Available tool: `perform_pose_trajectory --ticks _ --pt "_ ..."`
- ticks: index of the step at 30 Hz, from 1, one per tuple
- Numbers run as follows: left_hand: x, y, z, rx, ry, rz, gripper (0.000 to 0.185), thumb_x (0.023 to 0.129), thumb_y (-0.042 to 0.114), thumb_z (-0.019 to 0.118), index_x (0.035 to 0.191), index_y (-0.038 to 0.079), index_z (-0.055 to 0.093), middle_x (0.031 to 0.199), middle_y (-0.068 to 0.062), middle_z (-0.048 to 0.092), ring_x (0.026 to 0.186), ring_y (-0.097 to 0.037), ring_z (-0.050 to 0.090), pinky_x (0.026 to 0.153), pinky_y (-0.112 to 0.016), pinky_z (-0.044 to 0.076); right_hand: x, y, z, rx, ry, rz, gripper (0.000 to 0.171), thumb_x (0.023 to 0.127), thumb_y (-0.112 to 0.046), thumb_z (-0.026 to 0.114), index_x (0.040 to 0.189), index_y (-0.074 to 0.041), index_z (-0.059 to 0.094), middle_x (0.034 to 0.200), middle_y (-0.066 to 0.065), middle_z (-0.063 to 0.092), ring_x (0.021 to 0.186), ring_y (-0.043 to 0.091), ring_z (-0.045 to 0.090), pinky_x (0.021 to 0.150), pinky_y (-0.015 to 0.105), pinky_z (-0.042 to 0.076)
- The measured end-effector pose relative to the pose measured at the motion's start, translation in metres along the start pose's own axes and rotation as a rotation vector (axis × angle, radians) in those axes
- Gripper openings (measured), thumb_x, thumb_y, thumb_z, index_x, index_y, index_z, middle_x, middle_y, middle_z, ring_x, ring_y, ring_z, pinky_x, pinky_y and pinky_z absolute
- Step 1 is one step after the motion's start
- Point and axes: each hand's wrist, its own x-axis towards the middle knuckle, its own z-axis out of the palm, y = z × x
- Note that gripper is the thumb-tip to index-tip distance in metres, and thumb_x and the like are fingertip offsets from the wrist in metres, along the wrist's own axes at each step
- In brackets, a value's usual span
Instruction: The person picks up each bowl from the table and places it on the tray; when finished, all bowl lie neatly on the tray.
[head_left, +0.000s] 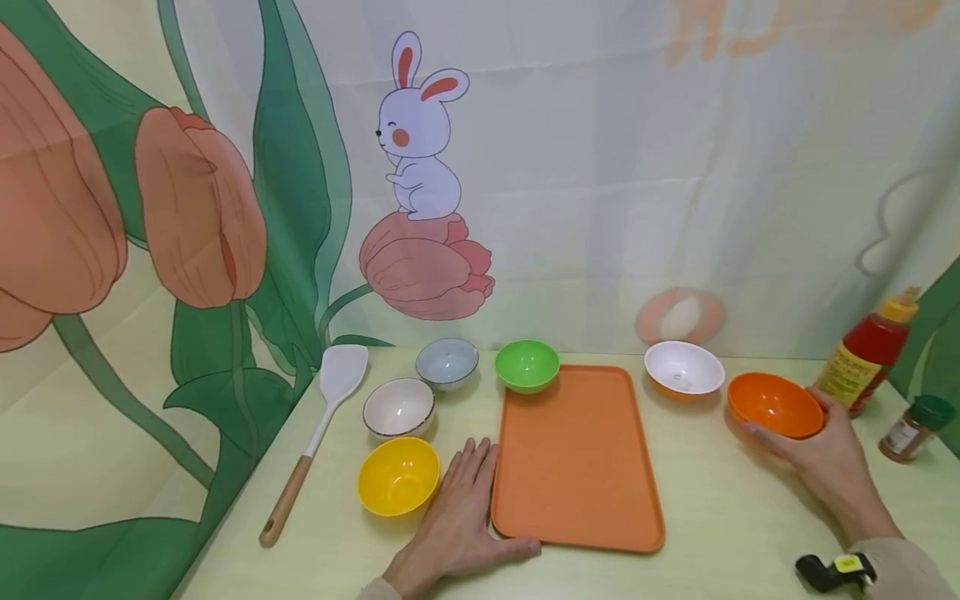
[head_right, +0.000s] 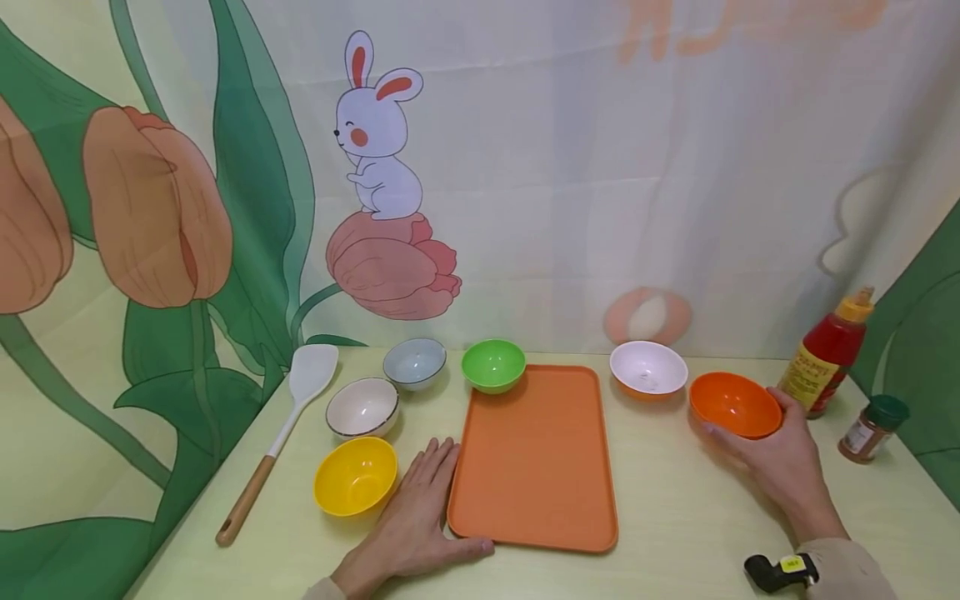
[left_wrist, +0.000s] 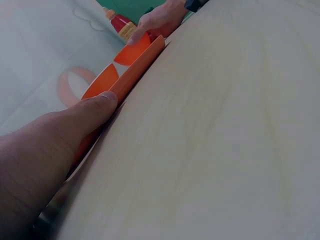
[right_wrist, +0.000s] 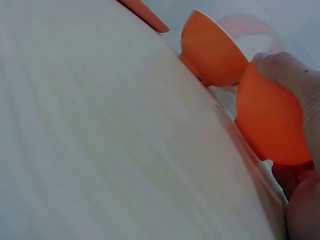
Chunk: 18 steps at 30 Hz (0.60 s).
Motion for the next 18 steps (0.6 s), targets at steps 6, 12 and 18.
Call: perform_pose_trajectory --ticks 6,12,18 --pt "0.000 -0.001 -0.001 0.002 -0.002 0.000 0.137 0.069 0.099 0.053 0.167 0.010 0.016 0.173 -0.012 0.015 0.161 -0.029 0.008 0.131 -0.047 0.010 0.001 0.000 -0.001 0.055 0.030 0.003 0.122 0.087 -0.055 0.079 0.166 -0.007 -0.001 0.167 0.029 0.015 0.141 0.051 0.030 0.115 0.068 0.035" --pt "0.000 -0.002 0.001 -0.001 -0.009 -0.006 0.137 0.069 0.100 0.051 0.167 0.011 0.014 0.174 -0.010 0.013 0.161 -0.028 0.007 0.131 -0.046 0.009 0.004 -0.006 0.000 0.072 0.046 0.001 0.120 0.086 -0.055 0.079 0.166 -0.011 0.003 0.166 0.026 0.019 0.140 0.048 0.032 0.118 0.054 0.042" --pt "0.001 -0.001 0.002 -0.004 -0.006 -0.004 0.137 0.069 0.099 0.052 0.167 0.010 0.016 0.174 -0.011 0.014 0.161 -0.029 0.007 0.131 -0.047 0.009 0.005 -0.023 0.002 0.073 0.081 -0.048 0.114 0.085 -0.053 0.082 0.166 -0.017 0.009 0.164 0.022 0.025 0.139 0.044 0.035 0.115 0.057 0.043"
